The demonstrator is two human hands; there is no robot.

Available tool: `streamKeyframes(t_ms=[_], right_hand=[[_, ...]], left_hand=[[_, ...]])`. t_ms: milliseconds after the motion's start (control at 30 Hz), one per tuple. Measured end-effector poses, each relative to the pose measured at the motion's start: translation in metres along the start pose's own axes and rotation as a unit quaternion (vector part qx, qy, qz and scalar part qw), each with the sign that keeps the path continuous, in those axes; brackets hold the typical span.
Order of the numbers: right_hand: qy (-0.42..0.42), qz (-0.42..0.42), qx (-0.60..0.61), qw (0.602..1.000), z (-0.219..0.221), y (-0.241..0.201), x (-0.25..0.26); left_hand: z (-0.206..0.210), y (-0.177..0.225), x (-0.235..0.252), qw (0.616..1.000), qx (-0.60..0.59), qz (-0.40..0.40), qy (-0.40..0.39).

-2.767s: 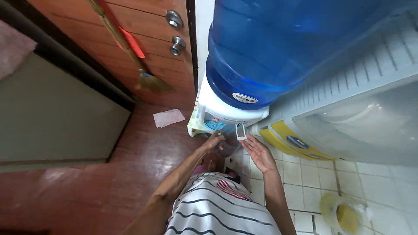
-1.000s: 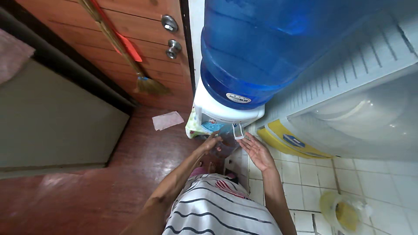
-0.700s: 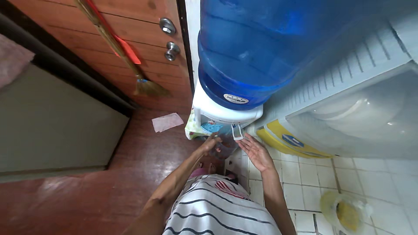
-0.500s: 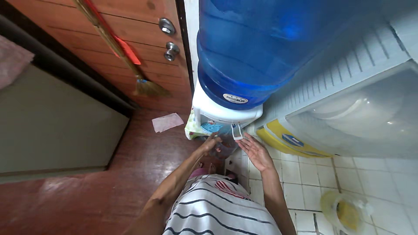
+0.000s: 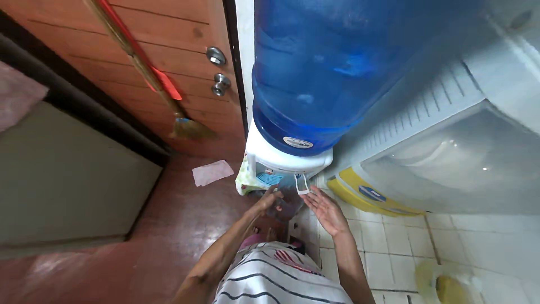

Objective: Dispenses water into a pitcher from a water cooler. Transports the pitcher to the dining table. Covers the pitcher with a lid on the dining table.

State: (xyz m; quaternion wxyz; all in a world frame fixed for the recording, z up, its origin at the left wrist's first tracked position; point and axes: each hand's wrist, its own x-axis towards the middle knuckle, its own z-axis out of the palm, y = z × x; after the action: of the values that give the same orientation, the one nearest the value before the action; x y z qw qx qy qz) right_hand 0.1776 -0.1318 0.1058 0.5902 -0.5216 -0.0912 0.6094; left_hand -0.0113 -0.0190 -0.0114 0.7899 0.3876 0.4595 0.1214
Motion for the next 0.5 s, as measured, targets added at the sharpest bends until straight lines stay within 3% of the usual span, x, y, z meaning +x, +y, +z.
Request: streamKeyframes(t_ms=[500], right_hand=[[0.002,0.005,-0.011,1.0,0.001,0.0021,-0.0017]], left_hand=[[0.0022,0.0034,-0.0044,1.0,-0.022,-0.001,-0.014]])
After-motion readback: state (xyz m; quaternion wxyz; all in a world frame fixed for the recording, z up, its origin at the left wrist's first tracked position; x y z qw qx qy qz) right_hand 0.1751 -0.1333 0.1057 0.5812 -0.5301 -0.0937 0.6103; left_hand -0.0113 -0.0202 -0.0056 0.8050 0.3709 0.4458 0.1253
